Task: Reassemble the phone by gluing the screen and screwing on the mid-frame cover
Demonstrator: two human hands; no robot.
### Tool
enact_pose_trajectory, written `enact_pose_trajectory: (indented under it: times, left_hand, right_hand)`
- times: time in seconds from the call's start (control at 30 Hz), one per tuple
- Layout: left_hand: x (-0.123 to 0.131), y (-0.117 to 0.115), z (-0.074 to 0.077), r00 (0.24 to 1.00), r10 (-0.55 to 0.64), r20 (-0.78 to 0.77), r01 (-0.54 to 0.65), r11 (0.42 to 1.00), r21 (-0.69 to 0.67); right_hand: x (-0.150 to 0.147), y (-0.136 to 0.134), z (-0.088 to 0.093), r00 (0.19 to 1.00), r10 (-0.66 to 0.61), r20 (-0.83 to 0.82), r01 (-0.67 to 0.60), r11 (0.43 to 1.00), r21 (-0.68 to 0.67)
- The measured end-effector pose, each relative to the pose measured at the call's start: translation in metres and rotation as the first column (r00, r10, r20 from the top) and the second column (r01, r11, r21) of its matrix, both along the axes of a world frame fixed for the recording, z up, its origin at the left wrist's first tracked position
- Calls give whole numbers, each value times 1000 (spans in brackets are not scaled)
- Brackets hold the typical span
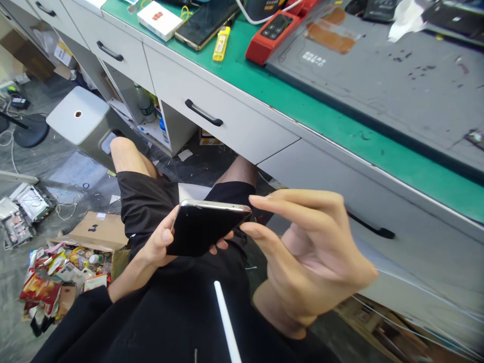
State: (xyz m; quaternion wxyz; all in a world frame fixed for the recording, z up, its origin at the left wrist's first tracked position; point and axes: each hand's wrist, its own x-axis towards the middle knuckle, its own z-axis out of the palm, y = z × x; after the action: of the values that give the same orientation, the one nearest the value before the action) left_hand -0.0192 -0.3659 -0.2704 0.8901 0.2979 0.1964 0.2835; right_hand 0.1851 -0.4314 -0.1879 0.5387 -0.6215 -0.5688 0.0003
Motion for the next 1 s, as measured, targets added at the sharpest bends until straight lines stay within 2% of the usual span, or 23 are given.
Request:
enact_pose_trajectory:
  times: [0.13, 0.27, 0.47, 0.7, 0.83, 1.0]
  left_hand:
    - [2, 0, 3, 1000, -19, -20, 19, 1000, -9]
    - [5, 2, 8, 996, -81, -36, 80, 997, -12]
    - [4, -3, 9, 998, -10, -64, 9, 1000, -18]
    - [2, -4, 6, 997, 45, -67, -46, 999, -13]
    - [0, -1, 6, 996, 16, -86, -17, 1000, -13]
    - [-1, -2, 11, 996, -48, -70, 47, 999, -16]
  right_hand:
    - [-3, -1, -3, 994, 13, -106, -13, 1000, -7]
    - [-10, 1, -2, 983, -49, -176, 45, 999, -25]
    - [-19, 6, 1, 953, 2, -302, 37, 992, 122]
    - [-22, 9, 0, 943, -31, -331, 67, 993, 97]
    - [-22, 7, 1, 938, -17, -346, 52, 995, 90]
    - [-21, 4, 2, 968, -54, -247, 72, 995, 67]
